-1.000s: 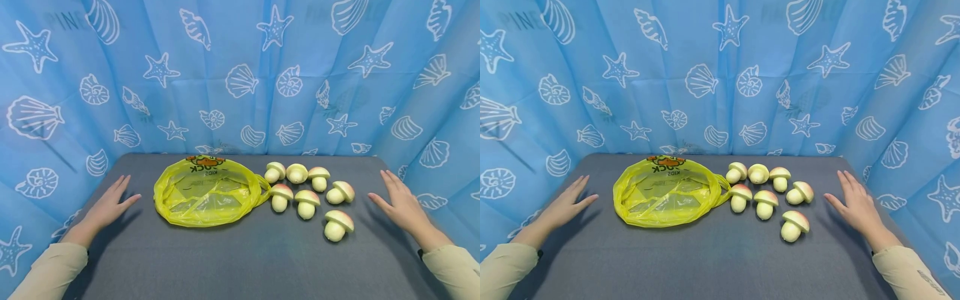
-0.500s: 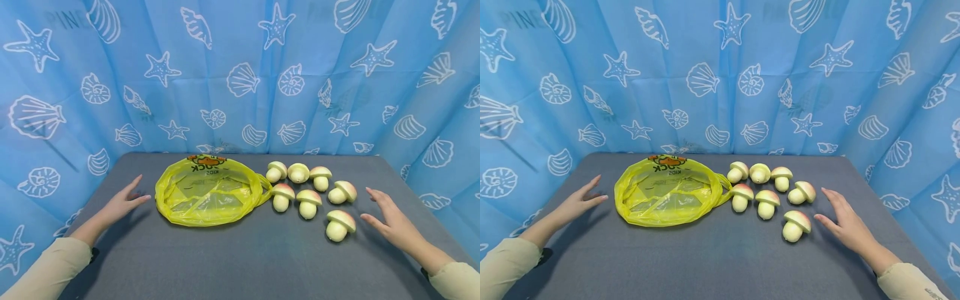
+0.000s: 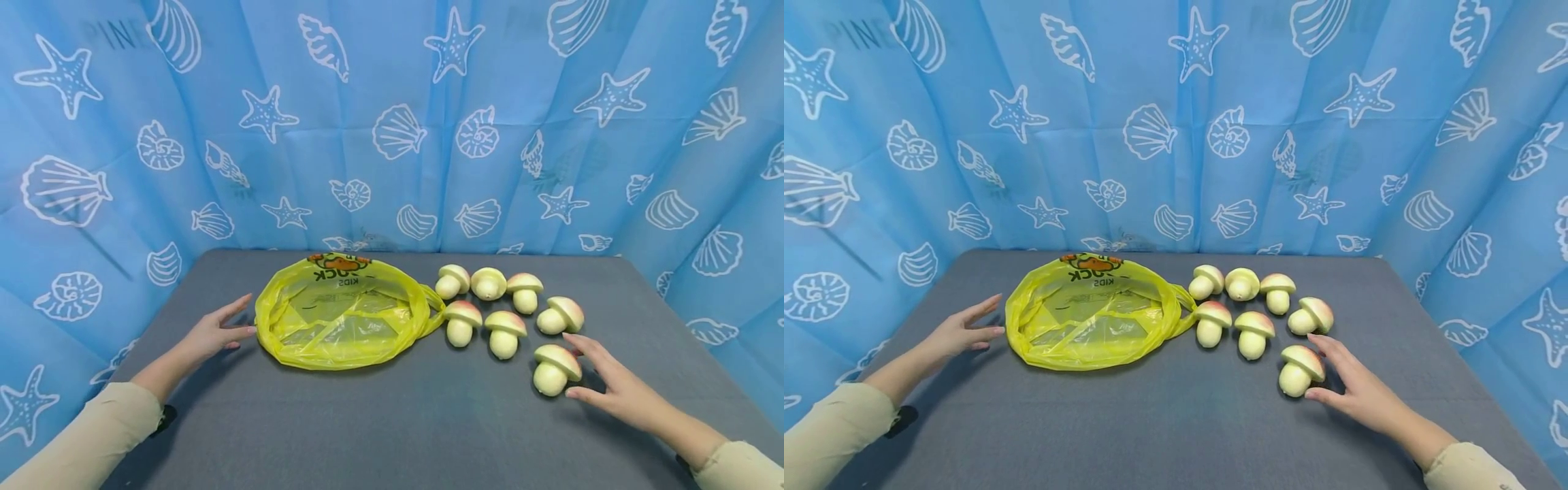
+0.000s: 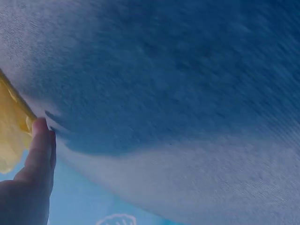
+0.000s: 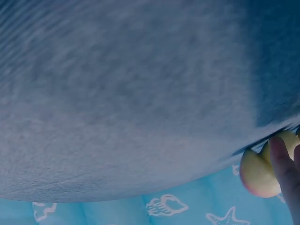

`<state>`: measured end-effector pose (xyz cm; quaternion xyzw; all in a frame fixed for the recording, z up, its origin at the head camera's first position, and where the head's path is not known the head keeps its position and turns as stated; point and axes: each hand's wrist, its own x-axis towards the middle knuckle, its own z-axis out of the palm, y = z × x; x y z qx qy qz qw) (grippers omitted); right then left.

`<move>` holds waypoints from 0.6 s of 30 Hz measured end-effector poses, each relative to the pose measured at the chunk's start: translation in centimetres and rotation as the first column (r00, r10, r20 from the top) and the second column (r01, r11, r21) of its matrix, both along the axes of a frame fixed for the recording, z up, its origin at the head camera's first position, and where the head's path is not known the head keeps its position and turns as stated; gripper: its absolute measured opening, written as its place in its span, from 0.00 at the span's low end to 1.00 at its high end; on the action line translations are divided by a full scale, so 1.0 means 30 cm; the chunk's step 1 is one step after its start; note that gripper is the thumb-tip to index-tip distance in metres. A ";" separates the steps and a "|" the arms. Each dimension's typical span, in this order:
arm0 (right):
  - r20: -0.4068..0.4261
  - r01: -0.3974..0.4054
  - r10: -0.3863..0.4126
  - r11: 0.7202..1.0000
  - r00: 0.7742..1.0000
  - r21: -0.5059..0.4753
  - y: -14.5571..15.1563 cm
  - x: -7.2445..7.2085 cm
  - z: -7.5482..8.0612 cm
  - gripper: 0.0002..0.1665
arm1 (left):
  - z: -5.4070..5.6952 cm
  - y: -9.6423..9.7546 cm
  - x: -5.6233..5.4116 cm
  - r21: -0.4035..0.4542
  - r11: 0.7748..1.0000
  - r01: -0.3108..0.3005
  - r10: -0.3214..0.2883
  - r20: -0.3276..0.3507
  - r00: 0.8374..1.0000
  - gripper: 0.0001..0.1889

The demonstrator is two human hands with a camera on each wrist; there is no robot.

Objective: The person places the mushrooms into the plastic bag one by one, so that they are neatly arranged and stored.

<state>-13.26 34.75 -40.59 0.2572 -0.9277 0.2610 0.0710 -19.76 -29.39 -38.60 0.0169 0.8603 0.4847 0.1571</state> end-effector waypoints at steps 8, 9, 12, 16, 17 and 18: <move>-0.011 -0.024 0.024 1.000 1.000 0.019 -0.038 0.004 0.004 0.59 | -0.012 0.025 -0.005 0.049 0.998 -0.040 0.039 0.030 0.999 0.44; -0.010 -0.019 0.020 1.000 1.000 0.022 -0.042 0.004 0.004 0.60 | -0.012 0.027 -0.006 0.050 0.998 -0.040 0.039 0.031 0.999 0.44; 0.022 -0.003 0.003 1.000 1.000 0.012 -0.055 0.004 0.004 0.61 | -0.011 0.030 -0.011 0.063 0.997 -0.041 0.039 0.032 0.999 0.43; 0.059 0.012 -0.013 1.000 0.998 0.005 -0.071 0.001 0.004 0.62 | -0.009 0.043 -0.017 0.097 0.993 -0.069 0.065 0.042 0.997 0.42; 0.054 0.013 -0.013 1.000 0.998 0.007 -0.075 0.000 0.004 0.62 | -0.008 0.049 -0.017 0.106 0.991 -0.082 0.077 0.049 0.996 0.42; 0.045 0.014 -0.014 1.000 0.999 0.009 -0.078 -0.001 0.003 0.62 | -0.007 0.056 -0.016 0.111 0.989 -0.101 0.096 0.057 0.994 0.41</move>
